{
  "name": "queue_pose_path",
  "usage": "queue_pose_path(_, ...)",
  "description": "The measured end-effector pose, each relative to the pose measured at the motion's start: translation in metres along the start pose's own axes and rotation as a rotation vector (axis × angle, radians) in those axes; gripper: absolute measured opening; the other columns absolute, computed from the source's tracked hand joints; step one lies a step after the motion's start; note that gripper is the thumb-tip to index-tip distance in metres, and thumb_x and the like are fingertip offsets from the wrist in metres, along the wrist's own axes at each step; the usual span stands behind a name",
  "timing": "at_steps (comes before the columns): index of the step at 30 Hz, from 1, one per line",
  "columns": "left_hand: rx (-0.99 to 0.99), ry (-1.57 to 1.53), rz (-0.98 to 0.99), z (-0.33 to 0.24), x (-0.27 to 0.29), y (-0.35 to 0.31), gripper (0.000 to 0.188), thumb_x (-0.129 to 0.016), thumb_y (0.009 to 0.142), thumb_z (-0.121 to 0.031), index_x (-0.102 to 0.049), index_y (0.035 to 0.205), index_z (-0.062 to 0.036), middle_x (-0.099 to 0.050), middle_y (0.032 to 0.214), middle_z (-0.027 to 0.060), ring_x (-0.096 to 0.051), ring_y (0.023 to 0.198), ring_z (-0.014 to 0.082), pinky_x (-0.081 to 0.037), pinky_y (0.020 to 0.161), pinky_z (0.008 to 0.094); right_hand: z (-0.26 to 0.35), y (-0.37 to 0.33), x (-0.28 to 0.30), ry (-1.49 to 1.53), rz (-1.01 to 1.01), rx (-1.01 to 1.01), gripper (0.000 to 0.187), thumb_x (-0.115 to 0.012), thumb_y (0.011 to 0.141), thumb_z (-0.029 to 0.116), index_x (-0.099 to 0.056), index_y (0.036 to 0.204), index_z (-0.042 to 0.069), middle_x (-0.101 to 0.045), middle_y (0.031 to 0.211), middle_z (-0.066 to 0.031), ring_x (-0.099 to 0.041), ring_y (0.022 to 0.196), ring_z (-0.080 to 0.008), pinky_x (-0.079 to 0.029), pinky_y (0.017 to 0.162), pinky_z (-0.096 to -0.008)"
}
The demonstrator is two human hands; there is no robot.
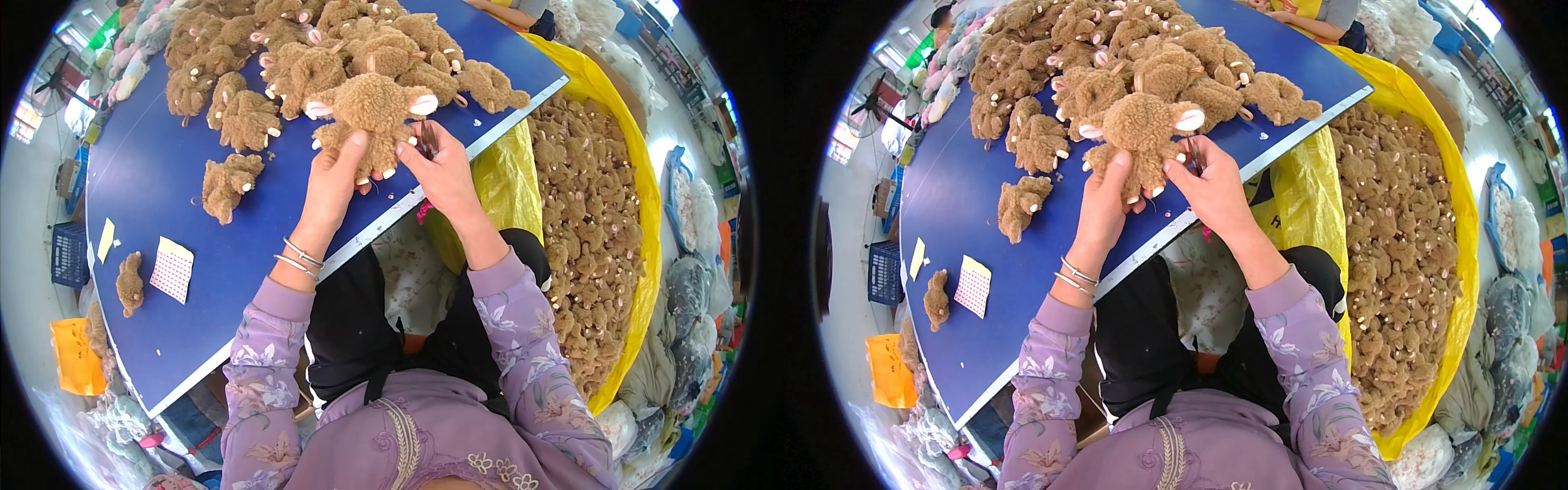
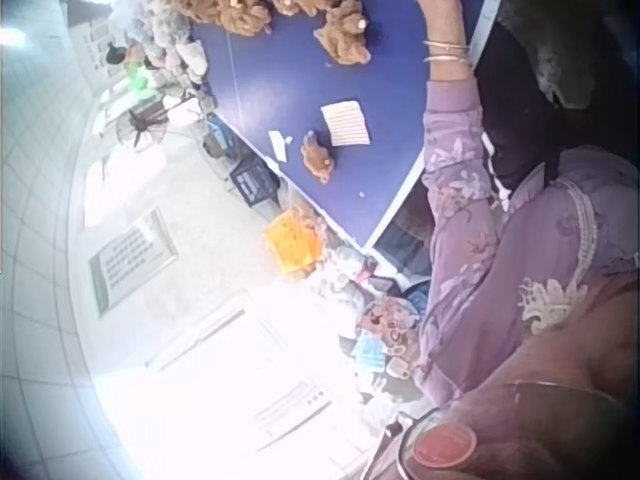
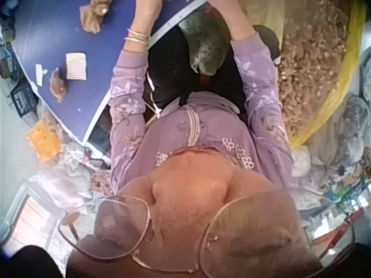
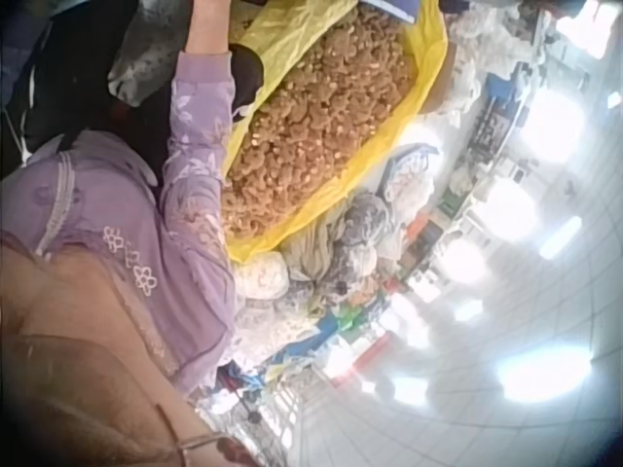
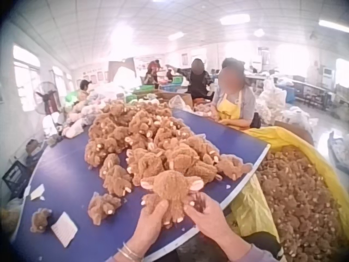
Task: The person trims the fur on small brown stuffed animals using scissors. They pick up each toy, trim around the edges, and place the finished items on a blue table. The process is repeated for multiple toys.
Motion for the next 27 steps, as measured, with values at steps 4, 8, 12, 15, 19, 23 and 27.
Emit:
queue_pose_path(4, 0.007, 0.051, 0.042, 0.011, -0.002, 0.001, 0.023, -0.065, 0.090, -0.022, -0.061, 0.100, -0.0026, -0.063, 0.078, 0.0010, -0.053, 0.056, 0.0056, -0.040, 0.047, 0.0193, 0.018, -0.004, -0.001, -0.016, -0.043, 0.037, 0.025, -0.066, 0.086, 0.008, -0.057, 0.108, -0.001, -0.057, 0.088, 0.0022, -0.049, 0.078, -0.0032, -0.043, 0.070, -0.0199)
queue_pose_path(8, 0.017, 0.099, 0.062, 0.012, -0.003, -0.001, 0.021, -0.061, 0.092, -0.022, -0.061, 0.101, -0.0033, -0.063, 0.079, 0.0007, -0.053, 0.059, 0.0059, -0.040, 0.048, 0.0200, 0.017, -0.002, 0.010, -0.092, -0.091, 0.062, 0.014, -0.063, 0.085, 0.008, -0.061, 0.096, -0.001, -0.058, 0.079, 0.0042, -0.047, 0.069, -0.0023, -0.041, 0.060, -0.0200)
queue_pose_path(12, 0.016, 0.124, 0.086, 0.013, -0.006, 0.000, 0.019, -0.062, 0.091, -0.019, -0.063, 0.101, -0.0035, -0.063, 0.078, -0.0018, -0.052, 0.058, 0.0034, -0.040, 0.049, 0.0193, 0.016, 0.001, 0.021, 0.059, -0.144, 0.033, 0.015, -0.066, 0.084, 0.011, -0.063, 0.094, 0.000, -0.056, 0.075, 0.0055, -0.045, 0.065, -0.0007, -0.037, 0.056, -0.0186)
queue_pose_path(15, -0.027, 0.134, 0.079, 0.012, -0.007, 0.000, 0.017, -0.063, 0.091, -0.017, -0.064, 0.100, -0.0033, -0.064, 0.079, -0.0014, -0.053, 0.059, 0.0038, -0.040, 0.050, 0.0200, 0.002, 0.005, 0.014, 0.149, -0.004, -0.133, 0.018, -0.069, 0.083, 0.015, -0.063, 0.092, 0.001, -0.053, 0.072, 0.0058, -0.043, 0.060, -0.0009, -0.035, 0.051, -0.0184)
queue_pose_path(19, -0.023, 0.185, 0.121, 0.007, -0.015, -0.004, 0.016, -0.065, 0.089, -0.013, -0.064, 0.101, -0.0017, -0.065, 0.083, 0.0000, -0.056, 0.064, 0.0053, -0.045, 0.055, 0.0210, -0.015, 0.002, 0.001, 0.190, 0.067, -0.236, 0.018, -0.070, 0.086, 0.018, -0.057, 0.088, 0.005, -0.047, 0.064, 0.0054, -0.037, 0.047, -0.0030, -0.028, 0.041, -0.0192)
queue_pose_path(23, -0.096, 0.210, -0.030, -0.007, -0.003, -0.003, 0.023, -0.067, 0.088, -0.016, -0.064, 0.104, 0.0011, -0.065, 0.089, 0.0023, -0.059, 0.076, 0.0063, -0.049, 0.066, 0.0211, -0.018, 0.003, 0.010, 0.263, 0.029, -0.246, 0.014, -0.068, 0.087, 0.016, -0.058, 0.086, 0.005, -0.049, 0.065, 0.0043, -0.038, 0.047, -0.0033, -0.030, 0.043, -0.0195)
queue_pose_path(27, -0.084, 0.178, -0.106, -0.001, 0.016, 0.001, 0.022, -0.068, 0.088, -0.017, -0.064, 0.099, 0.0016, -0.064, 0.083, 0.0006, -0.055, 0.069, 0.0035, -0.046, 0.061, 0.0199, -0.020, 0.002, 0.010, 0.242, 0.070, -0.222, 0.015, -0.069, 0.086, 0.016, -0.056, 0.083, 0.008, -0.049, 0.065, 0.0041, -0.041, 0.048, -0.0042, -0.032, 0.044, -0.0204)
Point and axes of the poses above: each hand's wrist, its own y-axis towards the middle knuckle, its own x-axis out of the back of the hand, z = x × y, the point moved 10 cm from there along y, towards the middle knuckle
